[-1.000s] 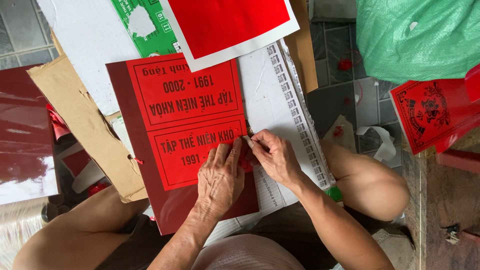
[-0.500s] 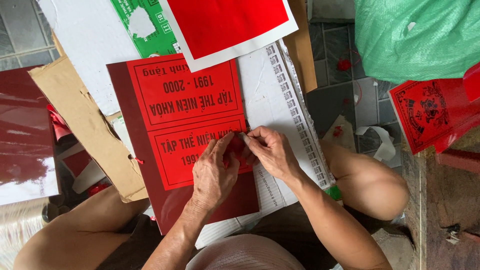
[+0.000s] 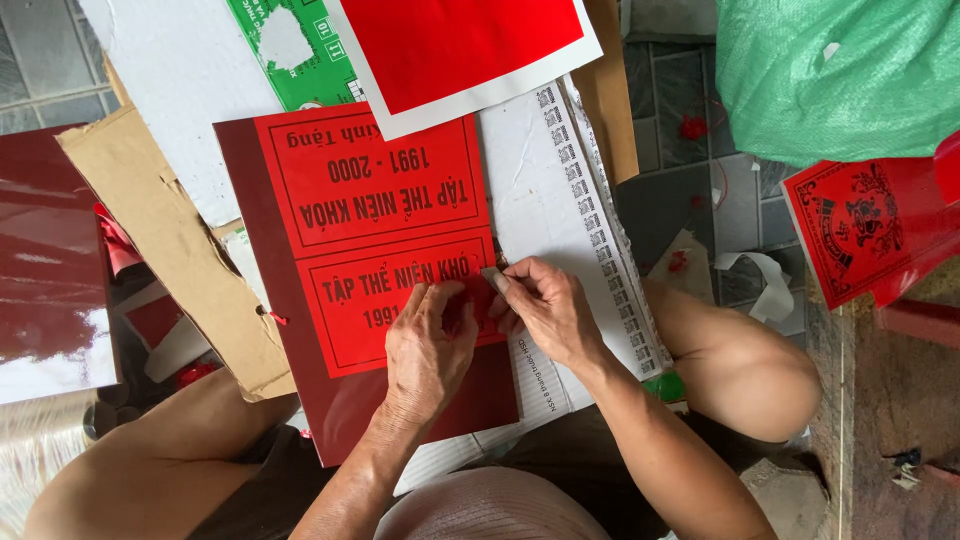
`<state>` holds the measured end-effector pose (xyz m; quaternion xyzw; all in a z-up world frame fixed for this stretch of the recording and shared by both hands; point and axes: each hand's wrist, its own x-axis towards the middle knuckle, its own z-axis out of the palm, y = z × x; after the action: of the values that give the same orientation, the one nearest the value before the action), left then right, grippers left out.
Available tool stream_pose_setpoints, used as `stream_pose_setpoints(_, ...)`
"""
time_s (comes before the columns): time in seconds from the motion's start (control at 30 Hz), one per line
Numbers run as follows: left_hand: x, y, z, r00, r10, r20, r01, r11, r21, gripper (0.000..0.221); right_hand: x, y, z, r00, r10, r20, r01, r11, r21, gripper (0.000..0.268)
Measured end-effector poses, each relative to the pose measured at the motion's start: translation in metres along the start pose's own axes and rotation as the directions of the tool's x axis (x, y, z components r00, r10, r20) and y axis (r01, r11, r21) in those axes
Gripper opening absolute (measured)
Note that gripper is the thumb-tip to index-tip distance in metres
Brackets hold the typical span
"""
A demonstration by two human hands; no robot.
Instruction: Applying red labels and ribbon-like decorations to a book cover.
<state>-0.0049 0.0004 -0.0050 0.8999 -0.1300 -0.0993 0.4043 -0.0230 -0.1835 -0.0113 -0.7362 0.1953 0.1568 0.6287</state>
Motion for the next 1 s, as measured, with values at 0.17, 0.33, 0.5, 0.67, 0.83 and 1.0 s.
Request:
stream_pose_setpoints(0.17, 0.005, 0.009, 0.001, 0.998, -0.056, -0.014, 0.056, 0.998, 0.036, 0.023, 0.002, 0.01, 0.001, 0.998, -0.055, -0.018, 0.054, 0.996, -0.067, 0.013)
stream_pose_setpoints(0.33, 0.013, 0.015, 0.006, 0.995, -0.007, -0.095, 0.019, 0.992, 0.123, 0.025, 0.001, 0.012, 0.001, 0.997, -0.061, -0.042, 0.059, 0.997, -0.045, 0.011)
stream_pose_setpoints(0.5, 0.015, 0.007, 0.017, 0.989, 0.079, -0.126, -0.053, 0.979, 0.195, 0.024, 0.001, 0.018, 0.001, 0.997, -0.045, -0.057, 0.043, 0.998, -0.036, 0.009)
stream_pose_setpoints(0.67, 0.014, 0.005, 0.021, 0.988, 0.099, -0.119, -0.074, 0.978, 0.195, 0.02, 0.001, 0.017, 0.001, 0.999, -0.035, -0.039, 0.036, 0.999, 0.03, 0.01)
stream_pose_setpoints(0.83, 0.015, 0.005, 0.023, 0.989, 0.073, -0.128, -0.045, 0.977, 0.21, 0.018, 0.002, 0.021, 0.001, 0.994, -0.092, -0.052, 0.091, 0.996, -0.019, 0.011)
stream_pose_setpoints(1.0, 0.016, 0.004, 0.025, 0.989, 0.056, -0.14, -0.029, 0.981, 0.19, 0.017, 0.002, 0.009, 0.002, 1.0, 0.005, -0.031, -0.005, 1.0, 0.029, 0.011)
